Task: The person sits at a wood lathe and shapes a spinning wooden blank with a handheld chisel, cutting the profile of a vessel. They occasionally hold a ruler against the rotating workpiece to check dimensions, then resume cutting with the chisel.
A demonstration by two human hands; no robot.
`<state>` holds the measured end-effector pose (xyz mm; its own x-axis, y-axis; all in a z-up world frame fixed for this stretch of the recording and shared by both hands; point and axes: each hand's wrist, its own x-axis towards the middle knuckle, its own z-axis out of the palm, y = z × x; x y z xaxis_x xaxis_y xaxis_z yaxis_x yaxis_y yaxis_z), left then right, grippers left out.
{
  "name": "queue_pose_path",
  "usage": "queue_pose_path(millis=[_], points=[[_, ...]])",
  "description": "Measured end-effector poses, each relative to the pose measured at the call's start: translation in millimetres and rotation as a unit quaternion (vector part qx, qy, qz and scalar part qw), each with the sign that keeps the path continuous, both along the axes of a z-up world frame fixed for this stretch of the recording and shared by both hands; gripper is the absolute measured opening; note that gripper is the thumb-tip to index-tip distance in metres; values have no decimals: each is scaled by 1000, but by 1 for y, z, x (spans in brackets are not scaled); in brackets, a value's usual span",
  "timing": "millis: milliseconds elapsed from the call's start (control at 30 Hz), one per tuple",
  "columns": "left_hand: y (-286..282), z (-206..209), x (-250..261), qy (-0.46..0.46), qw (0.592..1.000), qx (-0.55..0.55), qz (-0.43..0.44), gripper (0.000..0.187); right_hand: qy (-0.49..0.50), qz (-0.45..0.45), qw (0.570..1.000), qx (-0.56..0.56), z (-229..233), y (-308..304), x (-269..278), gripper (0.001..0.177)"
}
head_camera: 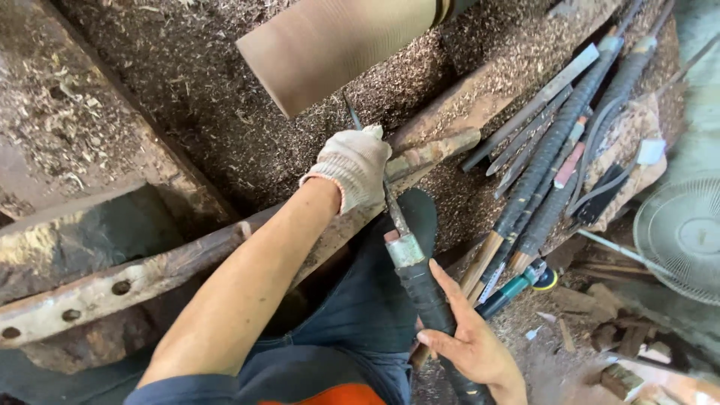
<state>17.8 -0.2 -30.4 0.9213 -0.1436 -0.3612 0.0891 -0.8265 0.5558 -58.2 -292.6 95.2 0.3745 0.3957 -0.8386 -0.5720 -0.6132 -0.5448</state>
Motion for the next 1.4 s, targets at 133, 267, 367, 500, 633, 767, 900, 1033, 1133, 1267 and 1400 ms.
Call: queue_pose_path(millis=[133,267,367,500,633,767,900,1033,1133,1267,1400], points=[[3,14,2,60,998,13,8,34,19,33,999,-4,3,-2,21,103],[2,21,3,92,995,28,25,35,16,85,995,46,-8,-29,40,99],[1,25,2,121,992,25,28,39,80,109,990,-30,-7,-33,58,110],[0,27,3,119,991,42,53,28,119,112,986,-25,-4,-26,83,109],[0,35,2,157,985,32,62,32,118,119,985,-28,-8,-34,92,110],[0,35,4,155,986,41,51,31,112,117,987,-4,-8,-31,84,109],[0,29,4,148,988,41,27,31,96,93,991,-3,-7,-29,67,109],[0,26,4,121,992,42,12,33,79,76,994,-11,-8,-27,52,106],[0,22,4,112,993,40,-2,36,60,66,996,-16,-5,-18,42,105],[-1,15,2,83,996,41,-3,34,45,38,998,-14,-13,-23,26,110],[3,23,5,99,994,35,-27,43,34,13,999,11,-12,-13,15,109]])
